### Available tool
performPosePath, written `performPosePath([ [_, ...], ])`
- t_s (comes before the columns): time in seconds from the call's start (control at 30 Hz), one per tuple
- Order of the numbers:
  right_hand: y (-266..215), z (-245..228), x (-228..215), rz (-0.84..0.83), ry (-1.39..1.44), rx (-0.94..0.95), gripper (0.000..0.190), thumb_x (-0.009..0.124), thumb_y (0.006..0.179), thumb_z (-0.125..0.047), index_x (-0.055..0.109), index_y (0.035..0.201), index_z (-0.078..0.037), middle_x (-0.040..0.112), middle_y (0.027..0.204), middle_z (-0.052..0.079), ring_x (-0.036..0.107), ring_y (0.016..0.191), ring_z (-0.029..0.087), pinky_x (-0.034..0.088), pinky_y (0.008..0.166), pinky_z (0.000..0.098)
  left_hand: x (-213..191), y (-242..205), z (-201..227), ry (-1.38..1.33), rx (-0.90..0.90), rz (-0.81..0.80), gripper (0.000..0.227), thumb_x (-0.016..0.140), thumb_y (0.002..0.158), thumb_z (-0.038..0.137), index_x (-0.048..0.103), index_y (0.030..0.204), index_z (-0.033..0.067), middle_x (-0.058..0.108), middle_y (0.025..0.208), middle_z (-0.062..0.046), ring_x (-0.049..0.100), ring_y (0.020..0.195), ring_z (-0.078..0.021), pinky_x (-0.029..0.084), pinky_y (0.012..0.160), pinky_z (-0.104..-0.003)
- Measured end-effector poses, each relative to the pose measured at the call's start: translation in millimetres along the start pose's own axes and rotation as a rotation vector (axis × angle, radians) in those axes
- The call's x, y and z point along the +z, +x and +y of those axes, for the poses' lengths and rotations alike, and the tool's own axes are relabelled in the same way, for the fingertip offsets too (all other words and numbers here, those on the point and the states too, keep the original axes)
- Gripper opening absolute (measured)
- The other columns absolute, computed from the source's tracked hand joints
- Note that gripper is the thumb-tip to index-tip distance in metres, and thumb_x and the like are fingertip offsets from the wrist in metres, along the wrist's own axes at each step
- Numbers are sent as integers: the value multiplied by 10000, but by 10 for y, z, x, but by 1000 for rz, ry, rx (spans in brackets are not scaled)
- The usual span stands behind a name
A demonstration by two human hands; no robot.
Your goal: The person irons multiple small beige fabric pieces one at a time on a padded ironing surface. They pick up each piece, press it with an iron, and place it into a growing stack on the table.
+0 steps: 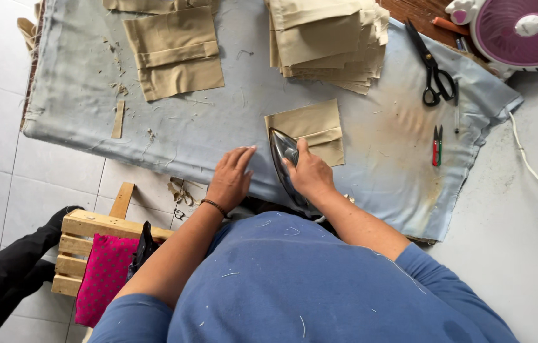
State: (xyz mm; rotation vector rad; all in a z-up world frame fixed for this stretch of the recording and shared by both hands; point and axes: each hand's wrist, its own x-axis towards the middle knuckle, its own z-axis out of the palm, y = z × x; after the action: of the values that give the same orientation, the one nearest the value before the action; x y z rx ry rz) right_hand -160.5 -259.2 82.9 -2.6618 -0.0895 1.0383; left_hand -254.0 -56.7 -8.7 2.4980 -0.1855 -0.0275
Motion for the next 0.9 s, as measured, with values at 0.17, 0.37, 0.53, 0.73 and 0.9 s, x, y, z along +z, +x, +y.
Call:
performPosePath([
  [0.17,322,-300,-94,63,-110,-93,411,489,1027,-456,408,1258,-125,720,972,260,717,977,478,558,853,622,-161,-310,-262,26,-132,149,695,664,886,108,432,1539,171,549,1258,-82,575,1148,-279,471,970,-412],
  [0.37,168,-217,62,140,-272,-254,433,480,1008,-511,427,1220,-138,712,856,204,732,848,441,579,759,603,-393,-430,-349,-64,-211,241,653,639,894,63,439,1509,150,537,1217,-76,588,1067,-265,481,932,-426],
  [0.53,-24,26,167,284,-465,-467,421,508,964,-534,502,1110,-138,663,681,145,725,651,396,598,636,562,-430,-377,-422,-93,-215,349,621,641,879,28,470,1469,122,553,1216,-77,612,1040,-253,499,932,-432],
  [0.73,99,77,17,260,-516,-654,370,535,919,-509,575,1115,-198,717,709,118,748,695,367,603,661,513,-491,-190,-370,-125,-176,347,613,642,875,-9,476,1453,107,552,1215,-79,617,1045,-261,511,946,-436],
  [0.9,81,485,-242,389,-549,-621,396,543,899,-624,550,944,-231,687,649,69,734,642,300,560,600,429,-474,-87,-343,-18,-94,315,515,628,907,33,542,1402,143,542,1235,-78,582,1096,-286,483,936,-426],
])
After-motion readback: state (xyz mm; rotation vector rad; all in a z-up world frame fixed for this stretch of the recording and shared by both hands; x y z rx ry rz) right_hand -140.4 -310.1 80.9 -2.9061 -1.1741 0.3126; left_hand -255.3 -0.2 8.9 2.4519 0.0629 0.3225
